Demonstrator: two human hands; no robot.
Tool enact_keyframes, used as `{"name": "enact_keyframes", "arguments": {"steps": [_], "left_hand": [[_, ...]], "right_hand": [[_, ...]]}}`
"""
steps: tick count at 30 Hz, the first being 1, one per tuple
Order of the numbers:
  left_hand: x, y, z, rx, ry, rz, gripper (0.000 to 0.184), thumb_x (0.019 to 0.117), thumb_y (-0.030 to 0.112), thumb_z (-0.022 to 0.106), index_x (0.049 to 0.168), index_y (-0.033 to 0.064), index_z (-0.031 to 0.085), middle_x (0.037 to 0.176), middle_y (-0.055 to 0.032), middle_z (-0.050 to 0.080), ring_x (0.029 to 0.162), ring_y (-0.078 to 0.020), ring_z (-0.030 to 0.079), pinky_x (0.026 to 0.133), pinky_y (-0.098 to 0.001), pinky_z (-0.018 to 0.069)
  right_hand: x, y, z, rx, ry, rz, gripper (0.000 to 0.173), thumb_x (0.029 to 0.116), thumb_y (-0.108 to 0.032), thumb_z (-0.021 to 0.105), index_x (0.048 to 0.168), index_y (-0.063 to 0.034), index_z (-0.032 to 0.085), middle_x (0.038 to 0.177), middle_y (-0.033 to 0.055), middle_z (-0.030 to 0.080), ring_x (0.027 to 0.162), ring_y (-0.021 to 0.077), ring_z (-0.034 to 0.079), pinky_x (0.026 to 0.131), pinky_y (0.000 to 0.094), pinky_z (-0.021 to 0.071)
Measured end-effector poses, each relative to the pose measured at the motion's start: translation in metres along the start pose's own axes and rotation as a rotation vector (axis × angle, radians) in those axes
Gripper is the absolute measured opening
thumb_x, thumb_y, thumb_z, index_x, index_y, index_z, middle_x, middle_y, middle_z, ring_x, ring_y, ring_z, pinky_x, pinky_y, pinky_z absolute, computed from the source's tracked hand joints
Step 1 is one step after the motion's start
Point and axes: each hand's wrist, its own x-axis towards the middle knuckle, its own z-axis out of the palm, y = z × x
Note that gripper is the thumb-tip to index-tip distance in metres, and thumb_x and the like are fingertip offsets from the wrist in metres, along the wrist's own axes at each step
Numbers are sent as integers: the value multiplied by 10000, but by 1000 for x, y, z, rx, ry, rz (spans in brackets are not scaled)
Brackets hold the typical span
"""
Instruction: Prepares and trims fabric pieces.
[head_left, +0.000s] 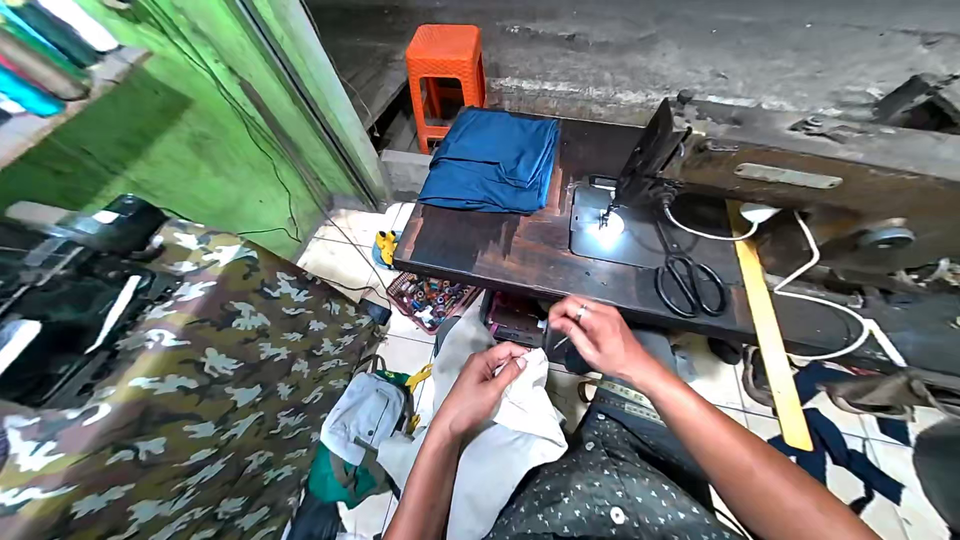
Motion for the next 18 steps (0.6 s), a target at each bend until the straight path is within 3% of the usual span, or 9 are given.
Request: {"name": "enact_keyframes", "arguments": {"steps": [4, 7, 10, 11, 13, 16, 18], "left_hand": [[1, -1, 0, -45, 7, -29, 237, 1060, 126, 492, 1133, 35, 698, 1005, 21, 710, 911, -11, 656, 860, -228, 549], [1, -2, 1, -40, 17, -39, 251, 1068, 136, 477, 1118, 42, 705, 990, 22, 703, 898, -17, 650, 848, -232, 544], [4, -3, 1, -38, 22, -38, 263, 1075, 139, 467, 1122, 46, 709, 981, 24, 707, 892, -17, 652, 846, -232, 546], [4, -3, 2, -43, 26, -42, 264, 1075, 138, 468, 1125, 45, 710, 986, 22, 709, 895, -17, 652, 849, -233, 547], [5, -2, 3, -56, 43, -61, 259, 1075, 139, 476, 1124, 45, 712, 983, 16, 711, 896, -23, 656, 851, -235, 547], [7, -1, 1, -71, 92, -101, 251, 1071, 141, 484, 1113, 58, 717, 970, 17, 706, 890, -33, 651, 844, -242, 544], [9, 2, 0, -117, 119, -148, 244, 1065, 134, 489, 1100, 66, 721, 969, 19, 708, 886, -38, 656, 837, -244, 550]], "right_hand": [[-1, 16, -15, -283, 118, 122, 223, 1030, -174, 553, 1007, -21, 714, 908, 112, 719, 797, 198, 710, 748, 341, 600], [-7, 12, -17, -410, 2, 106, 204, 1024, -132, 564, 1083, -23, 726, 1008, 169, 713, 929, 323, 723, 801, 461, 610], [-11, 3, -14, -139, -130, -13, 289, 1048, -259, 578, 1261, -116, 711, 1217, 118, 683, 1138, 211, 659, 990, 357, 553], [-13, -1, -11, -100, -143, -44, 298, 1047, -281, 585, 1269, -124, 708, 1222, 113, 679, 1148, 194, 651, 1003, 337, 544], [-18, -7, -14, -255, -85, -19, 296, 1046, -307, 575, 1225, -122, 721, 1165, 117, 698, 1099, 244, 675, 954, 405, 568], [-23, 7, -48, -589, 129, 266, 289, 1027, -219, 575, 1127, 10, 720, 1096, 224, 704, 1045, 397, 694, 892, 542, 586], [-24, 29, -81, -692, 127, 572, 348, 1035, -195, 580, 1229, 83, 655, 1203, 324, 640, 1163, 498, 619, 984, 612, 515]]}}
